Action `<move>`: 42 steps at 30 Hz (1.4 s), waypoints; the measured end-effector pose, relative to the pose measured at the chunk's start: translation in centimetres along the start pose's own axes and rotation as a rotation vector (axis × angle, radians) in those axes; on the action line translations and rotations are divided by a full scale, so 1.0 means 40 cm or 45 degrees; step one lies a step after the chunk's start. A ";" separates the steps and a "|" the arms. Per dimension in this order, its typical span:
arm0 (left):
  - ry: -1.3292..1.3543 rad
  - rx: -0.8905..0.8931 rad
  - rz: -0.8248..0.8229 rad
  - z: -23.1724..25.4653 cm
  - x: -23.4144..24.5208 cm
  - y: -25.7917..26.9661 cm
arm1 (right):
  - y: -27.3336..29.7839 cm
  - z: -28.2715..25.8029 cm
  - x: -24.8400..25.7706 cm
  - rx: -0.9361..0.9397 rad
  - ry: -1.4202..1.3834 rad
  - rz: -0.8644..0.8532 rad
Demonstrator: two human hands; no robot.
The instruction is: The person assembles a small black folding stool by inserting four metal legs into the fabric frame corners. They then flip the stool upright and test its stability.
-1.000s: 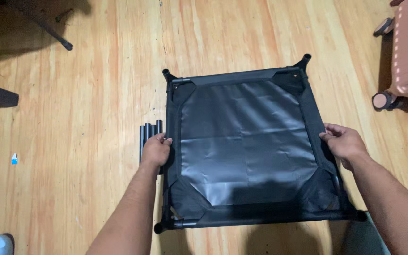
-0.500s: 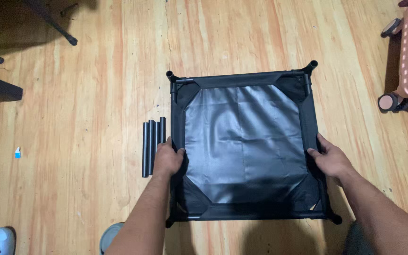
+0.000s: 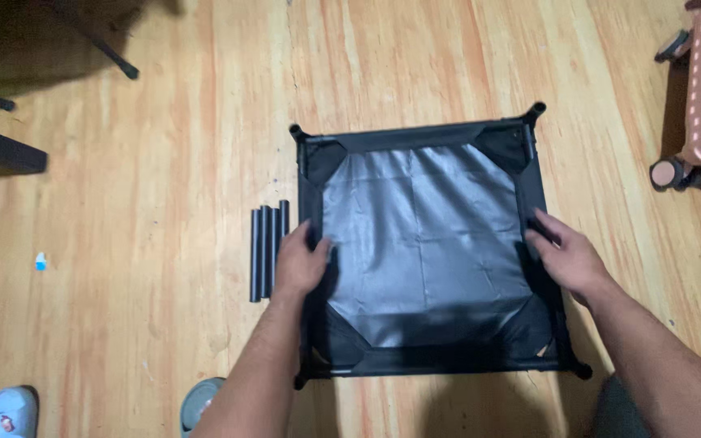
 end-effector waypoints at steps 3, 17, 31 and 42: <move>0.620 -0.016 0.000 0.187 0.038 0.002 | 0.010 -0.198 0.001 0.106 -0.451 -0.050; 1.234 -0.212 -0.190 0.473 0.171 0.183 | 0.259 -0.610 0.097 0.480 -1.285 -0.262; 1.289 -0.174 -0.089 0.428 0.179 0.165 | 0.245 -0.592 0.119 0.510 -1.314 -0.106; 1.339 -0.124 -0.052 0.421 0.198 0.161 | 0.246 -0.595 0.123 0.541 -1.337 -0.119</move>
Point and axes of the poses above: each hand's wrist, its own y-axis away from the middle knuckle, its own x-axis out of the back of the hand, z = x × y, the point moved 5 cm from there along -y, towards the middle knuckle, and after that the axes turned 5 degrees about y, right-handed, at the moved point
